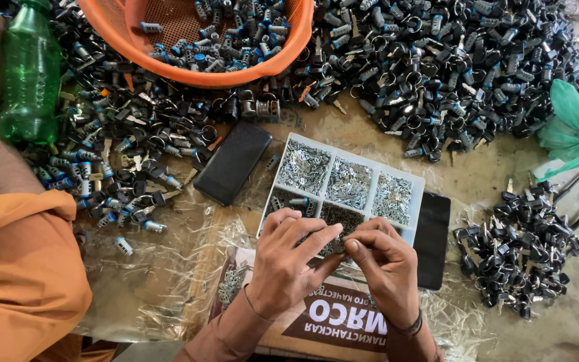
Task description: The person sits at a workshop table covered with piles of small metal parts and assembles them one at a time, fitting a spring and metal contact into a black cylindrical cap by hand, then placing the finished assembly into a compartmented plastic box. The person repeats this hand-assembly cycle throughout the clip.
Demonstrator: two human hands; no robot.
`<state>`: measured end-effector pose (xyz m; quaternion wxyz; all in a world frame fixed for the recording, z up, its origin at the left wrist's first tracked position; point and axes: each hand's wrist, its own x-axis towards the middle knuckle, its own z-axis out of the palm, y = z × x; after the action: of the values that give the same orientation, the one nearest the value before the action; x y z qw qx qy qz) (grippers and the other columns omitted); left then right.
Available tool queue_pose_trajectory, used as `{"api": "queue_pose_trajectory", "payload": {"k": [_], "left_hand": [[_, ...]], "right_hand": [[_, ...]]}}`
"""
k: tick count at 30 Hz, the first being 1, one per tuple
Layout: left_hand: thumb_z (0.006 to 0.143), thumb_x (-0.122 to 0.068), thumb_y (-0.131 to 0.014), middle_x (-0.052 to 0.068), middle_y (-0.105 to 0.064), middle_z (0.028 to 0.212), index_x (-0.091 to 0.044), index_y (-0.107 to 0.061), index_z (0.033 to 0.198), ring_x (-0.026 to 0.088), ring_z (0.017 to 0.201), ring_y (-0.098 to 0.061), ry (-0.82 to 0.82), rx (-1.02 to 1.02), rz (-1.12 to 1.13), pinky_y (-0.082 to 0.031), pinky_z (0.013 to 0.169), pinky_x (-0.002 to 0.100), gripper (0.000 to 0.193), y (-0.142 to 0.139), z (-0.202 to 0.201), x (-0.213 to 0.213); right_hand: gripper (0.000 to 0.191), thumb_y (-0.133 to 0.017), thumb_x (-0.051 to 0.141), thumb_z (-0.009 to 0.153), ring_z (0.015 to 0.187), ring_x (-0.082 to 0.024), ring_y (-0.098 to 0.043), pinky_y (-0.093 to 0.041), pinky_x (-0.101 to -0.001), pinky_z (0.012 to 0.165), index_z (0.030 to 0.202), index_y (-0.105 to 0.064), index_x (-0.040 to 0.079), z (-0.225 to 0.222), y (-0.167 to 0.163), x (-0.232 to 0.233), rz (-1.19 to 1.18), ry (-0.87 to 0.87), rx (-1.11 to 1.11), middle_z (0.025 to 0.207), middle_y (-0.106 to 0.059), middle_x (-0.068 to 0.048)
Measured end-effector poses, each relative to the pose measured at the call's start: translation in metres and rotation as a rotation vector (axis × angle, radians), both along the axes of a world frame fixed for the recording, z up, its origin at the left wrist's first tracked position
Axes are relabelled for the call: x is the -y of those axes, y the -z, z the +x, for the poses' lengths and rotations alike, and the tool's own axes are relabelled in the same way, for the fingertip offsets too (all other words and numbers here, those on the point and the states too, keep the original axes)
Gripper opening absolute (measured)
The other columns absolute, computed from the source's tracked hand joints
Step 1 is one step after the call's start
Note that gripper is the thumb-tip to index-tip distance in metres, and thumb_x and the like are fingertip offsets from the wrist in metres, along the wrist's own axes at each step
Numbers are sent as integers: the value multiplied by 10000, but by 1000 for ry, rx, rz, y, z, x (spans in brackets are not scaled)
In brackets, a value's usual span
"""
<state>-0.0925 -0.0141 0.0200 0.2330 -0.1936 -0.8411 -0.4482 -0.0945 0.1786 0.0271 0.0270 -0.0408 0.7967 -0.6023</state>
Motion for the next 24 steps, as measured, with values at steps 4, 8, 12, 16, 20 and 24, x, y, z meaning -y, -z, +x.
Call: {"api": "queue_pose_trajectory", "payload": {"k": [4, 8, 12, 16, 20, 24], "left_hand": [[743, -180, -909, 30, -660, 1080, -95, -748, 1165, 262, 1033, -591, -1, -1, -4, -469, 984, 402, 460, -1, 0, 0], [754, -174, -911, 24, -655, 1071, -95, -746, 1165, 262, 1028, -586, -1, -14, 3, -470, 972, 396, 450, -2, -1, -1], [772, -166, -911, 12, -653, 1064, -96, -745, 1170, 254, 1020, -581, 9, -19, 10, -469, 966, 392, 437, -2, -1, -1], [780, -132, -898, 5, -664, 1089, -100, -741, 1193, 226, 1022, -597, 18, -44, -20, -470, 994, 398, 443, -2, -1, 0], [760, -136, -892, 9, -669, 1085, -106, -739, 1193, 231, 1008, -603, 30, -37, -17, -464, 981, 398, 460, -2, 1, 0], [778, -189, -906, 4, -673, 1076, -110, -738, 1196, 223, 996, -604, 18, -27, 29, -463, 958, 383, 457, -1, 1, 0]], "right_hand": [[73, -719, 23, 919, 817, -87, -576, -458, -221, 668, 936, -741, -44, 1, 2, 0, -22, 9, -8, 928, -623, -45], [65, -717, 17, 918, 802, -85, -584, -458, -221, 655, 934, -742, -42, 1, 3, 0, -16, 10, -11, 923, -628, -43], [52, -738, 5, 898, 781, -91, -572, -441, -221, 640, 920, -744, -42, 1, 2, 1, 18, 29, -32, 902, -635, -47], [78, -771, -4, 851, 786, -94, -600, -465, -219, 654, 921, -755, -35, 2, 2, 2, 52, 19, -108, 878, -663, -46], [71, -774, 1, 836, 775, -92, -603, -467, -225, 648, 898, -768, -34, 2, 4, -4, 97, 5, -81, 841, -668, -40], [86, -724, 21, 926, 720, -80, -533, -422, -228, 603, 908, -756, -57, 4, 7, -9, -182, 41, 109, 852, -632, -41]]}}
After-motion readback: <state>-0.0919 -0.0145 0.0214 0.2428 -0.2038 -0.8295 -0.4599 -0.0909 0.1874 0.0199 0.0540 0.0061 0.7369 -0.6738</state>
